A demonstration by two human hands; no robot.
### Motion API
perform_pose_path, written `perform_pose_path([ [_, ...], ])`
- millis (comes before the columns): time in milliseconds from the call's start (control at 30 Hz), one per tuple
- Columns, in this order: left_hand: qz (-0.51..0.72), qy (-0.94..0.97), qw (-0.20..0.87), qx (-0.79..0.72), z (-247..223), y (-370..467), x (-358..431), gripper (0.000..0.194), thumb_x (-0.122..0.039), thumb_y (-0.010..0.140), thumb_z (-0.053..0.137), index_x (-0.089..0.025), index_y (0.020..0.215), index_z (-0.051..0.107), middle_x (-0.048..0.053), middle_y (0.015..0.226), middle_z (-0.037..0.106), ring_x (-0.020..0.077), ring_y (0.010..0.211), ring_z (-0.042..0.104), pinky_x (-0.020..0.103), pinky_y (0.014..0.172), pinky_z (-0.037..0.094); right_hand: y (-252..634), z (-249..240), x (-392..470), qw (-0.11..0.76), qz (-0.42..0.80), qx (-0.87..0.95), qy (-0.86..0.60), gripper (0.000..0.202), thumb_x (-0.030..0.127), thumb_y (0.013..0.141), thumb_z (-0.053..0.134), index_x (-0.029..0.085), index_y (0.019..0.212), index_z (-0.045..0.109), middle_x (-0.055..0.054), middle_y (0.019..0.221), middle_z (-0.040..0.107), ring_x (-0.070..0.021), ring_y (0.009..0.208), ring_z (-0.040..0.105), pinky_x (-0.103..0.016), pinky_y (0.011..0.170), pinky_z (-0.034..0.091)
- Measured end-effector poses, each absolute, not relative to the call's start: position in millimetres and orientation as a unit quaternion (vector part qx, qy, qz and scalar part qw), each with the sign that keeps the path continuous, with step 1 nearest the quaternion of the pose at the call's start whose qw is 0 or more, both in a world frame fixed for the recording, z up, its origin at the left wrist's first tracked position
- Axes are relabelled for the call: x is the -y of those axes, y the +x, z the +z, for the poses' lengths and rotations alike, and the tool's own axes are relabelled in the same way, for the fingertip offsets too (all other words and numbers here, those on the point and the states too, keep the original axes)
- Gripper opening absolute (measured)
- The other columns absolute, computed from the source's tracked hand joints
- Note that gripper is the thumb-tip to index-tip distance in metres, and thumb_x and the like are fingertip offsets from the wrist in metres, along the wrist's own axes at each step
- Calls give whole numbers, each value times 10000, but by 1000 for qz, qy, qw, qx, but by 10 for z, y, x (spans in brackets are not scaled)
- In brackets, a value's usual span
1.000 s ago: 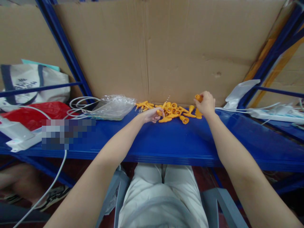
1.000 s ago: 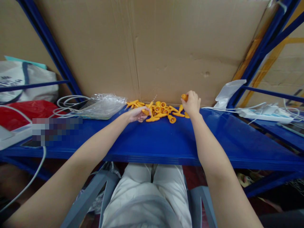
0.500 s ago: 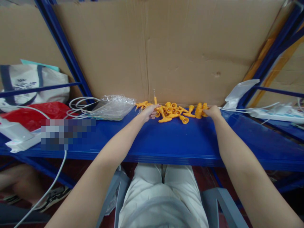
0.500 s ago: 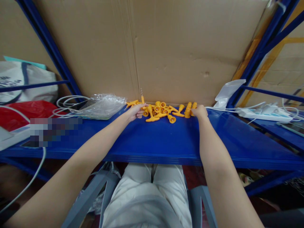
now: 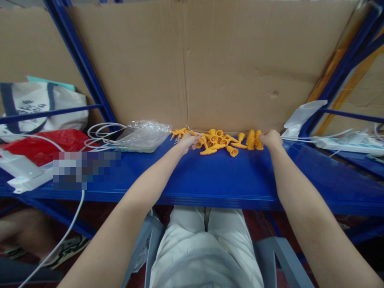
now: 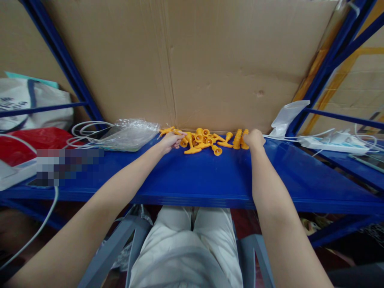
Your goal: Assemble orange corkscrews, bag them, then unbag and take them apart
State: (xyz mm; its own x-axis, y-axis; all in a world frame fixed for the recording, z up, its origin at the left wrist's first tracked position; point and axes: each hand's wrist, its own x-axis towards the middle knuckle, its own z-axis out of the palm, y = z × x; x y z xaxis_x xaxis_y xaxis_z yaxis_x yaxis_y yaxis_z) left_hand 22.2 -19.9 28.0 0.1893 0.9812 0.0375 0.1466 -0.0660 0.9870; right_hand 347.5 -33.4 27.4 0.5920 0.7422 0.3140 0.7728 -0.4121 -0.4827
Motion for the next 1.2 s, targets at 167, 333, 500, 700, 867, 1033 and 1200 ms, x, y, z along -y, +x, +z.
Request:
perform_pose_path([
  [167, 428, 632, 386, -518, 252, 241, 176, 208, -44, 882, 439, -150, 986, 585, -47, 508, 552, 68, 351, 396, 178, 411, 283, 3377, 321, 300, 379, -121, 479, -782, 292, 239, 843, 495, 137, 1038, 687, -210, 1109, 647, -322, 1041, 614, -453, 883, 470],
  [333, 377, 728, 228, -525, 227, 215, 186, 311, -46, 827, 474, -177, 1073, 612, 5, 704, 650, 112, 520, 525, 195, 527, 394, 3144, 344, 261, 413, -166, 586, -677, 244, 226, 853, 464, 166, 960, 674, -182, 1021, 657, -299, 948, 605, -429, 847, 469],
  [500, 303, 817, 38, -489, 226, 212, 254, 466, -26, 754, 541, -209, 1157, 686, 63, 929, 715, 219, 946, 656, 250, 784, 464, 2706, 303, 331, 353, -157, 731, -562, 272, 250, 901, 461, 149, 1027, 680, -168, 1044, 676, -282, 966, 639, -407, 836, 499],
  [700, 246, 870, 5, -427, 227, 338, 373, 413, -68, 806, 533, -221, 1147, 707, 86, 1001, 737, 248, 1013, 667, 297, 867, 474, 2317, 220, 460, 294, -135, 832, -450, 521, 208, 939, 412, 166, 1454, 485, -151, 1322, 638, -255, 1150, 635, -423, 951, 511],
  [867, 219, 893, 2, -393, 205, 420, 456, 340, -100, 841, 520, -219, 1089, 720, 102, 982, 735, 272, 1010, 664, 335, 874, 479, 2264, 226, 536, 273, -132, 847, -437, 609, 185, 945, 411, 246, 1550, 373, -116, 1359, 638, -265, 1140, 654, -459, 952, 517],
  [1033, 217, 900, 6, -378, 178, 438, 452, 374, -84, 834, 512, -217, 1113, 723, 113, 981, 734, 284, 1001, 669, 354, 872, 478, 2252, 259, 556, 247, -152, 850, -439, 551, 158, 949, 416, 222, 1493, 474, -110, 1304, 678, -227, 1088, 675, -390, 933, 516],
  [1200, 200, 901, -6, -386, 152, 414, 401, 381, -96, 850, 522, -220, 1159, 707, 115, 1056, 738, 277, 1052, 663, 344, 889, 493, 2237, 268, 562, 214, -173, 816, -507, 443, 212, 950, 473, 216, 1374, 602, -108, 1144, 747, -255, 982, 710, -382, 845, 528],
])
